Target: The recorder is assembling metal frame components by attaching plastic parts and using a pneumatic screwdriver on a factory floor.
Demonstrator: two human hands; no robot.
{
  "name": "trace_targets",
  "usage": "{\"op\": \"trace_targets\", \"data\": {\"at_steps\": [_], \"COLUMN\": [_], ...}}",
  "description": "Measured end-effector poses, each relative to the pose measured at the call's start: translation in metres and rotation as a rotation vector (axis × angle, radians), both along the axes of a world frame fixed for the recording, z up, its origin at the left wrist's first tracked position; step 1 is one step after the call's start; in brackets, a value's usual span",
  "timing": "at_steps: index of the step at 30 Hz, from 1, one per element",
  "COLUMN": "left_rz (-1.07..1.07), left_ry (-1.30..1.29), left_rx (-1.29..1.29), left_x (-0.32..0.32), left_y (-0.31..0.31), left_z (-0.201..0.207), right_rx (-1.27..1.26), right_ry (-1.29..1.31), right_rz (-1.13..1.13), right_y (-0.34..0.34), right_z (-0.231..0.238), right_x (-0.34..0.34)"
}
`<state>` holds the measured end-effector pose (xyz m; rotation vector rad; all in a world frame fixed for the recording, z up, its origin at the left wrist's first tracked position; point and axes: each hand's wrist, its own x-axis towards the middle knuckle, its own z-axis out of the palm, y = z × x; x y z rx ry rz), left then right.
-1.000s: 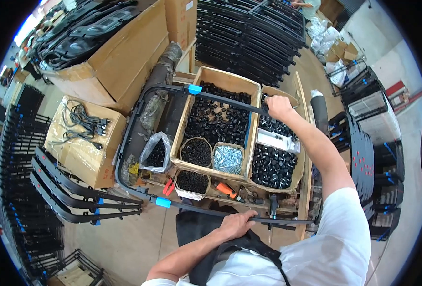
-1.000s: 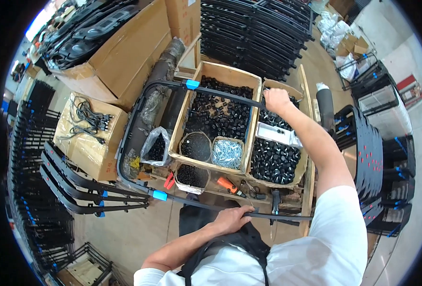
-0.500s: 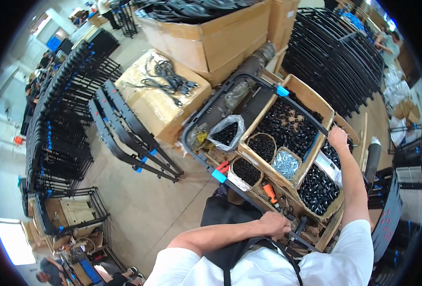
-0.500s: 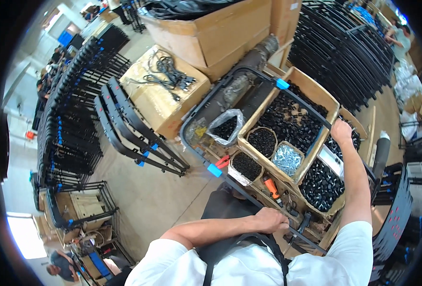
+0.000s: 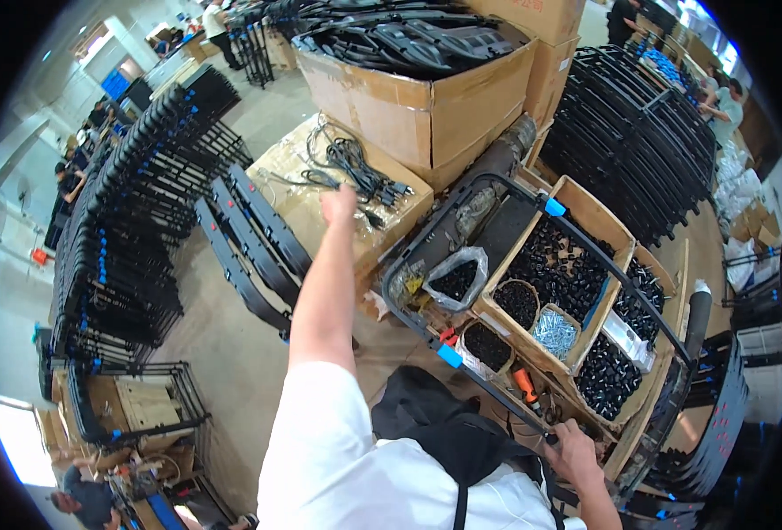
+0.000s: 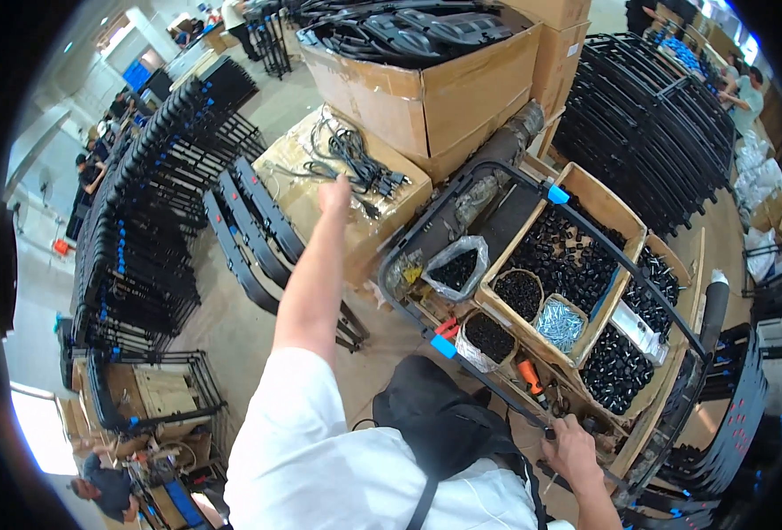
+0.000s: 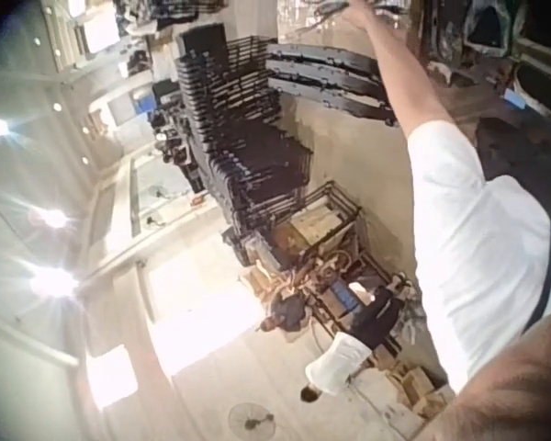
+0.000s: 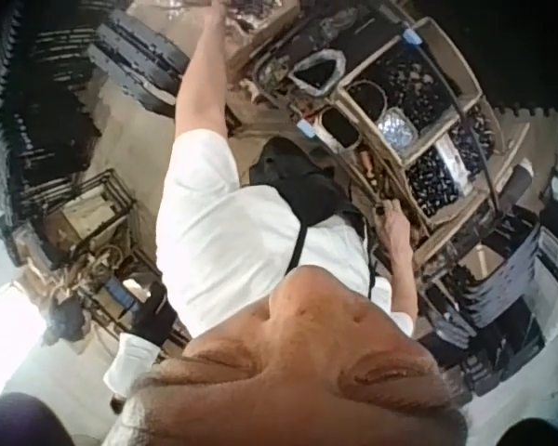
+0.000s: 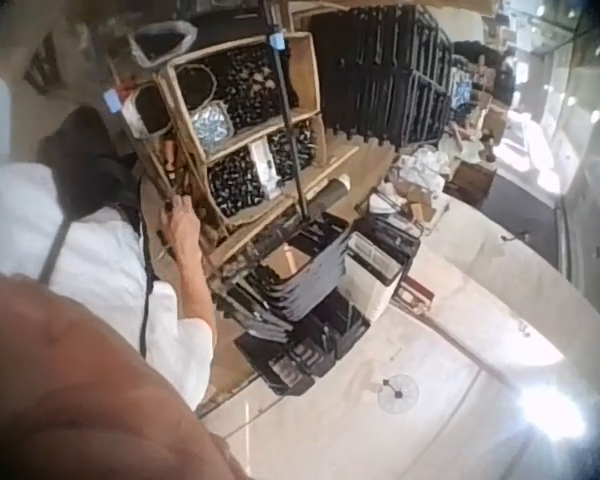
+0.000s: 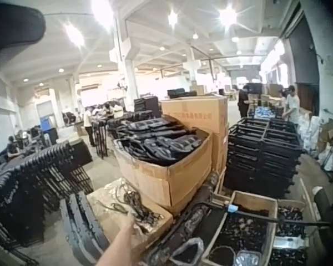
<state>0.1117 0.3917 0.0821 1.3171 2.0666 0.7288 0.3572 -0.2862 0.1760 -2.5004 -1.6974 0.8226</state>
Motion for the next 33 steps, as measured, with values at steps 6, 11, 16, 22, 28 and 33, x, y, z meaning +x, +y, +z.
{"op": "trace_targets", "data": {"at_steps": [6, 11, 16, 22, 28, 33], "left_rz": [-0.262, 0.309, 0.184, -0.447, -1.099, -1.502], "left_ry": [0.063, -0.496, -0.956, -0.933, -1.080, -0.820], "left_rx": [-0.265, 0.114, 0.471, 0.743, 0.142, -0.308], "left_x": [0.051, 0.005, 0.041, 0.024, 0.023, 0.027], "left_y": [0.041, 0.097, 0.057, -0.102, -0.234, -0.316], "left_z": [0.007, -0.041, 0.030, 0.177, 0.163, 0.092], "right_rx": [-0.133, 0.005, -0.627, -0.702, -0.655, -0.445], "right_ry": [-0.349, -0.492, -0.382, -0.426, -0.519, -0.525], "right_rz": [-0.318, -0.416, -0.335, -0.177, -0.240, -0.350], "right_y": [-0.045, 0.012, -0.021, -0.035, -0.052, -0.012], "right_z": [-0.062, -0.042, -0.038, -0.063, -0.077, -0.051], "right_x": [-0.024, -0.025, -0.038, -0.033, -0.036, -0.050]}}
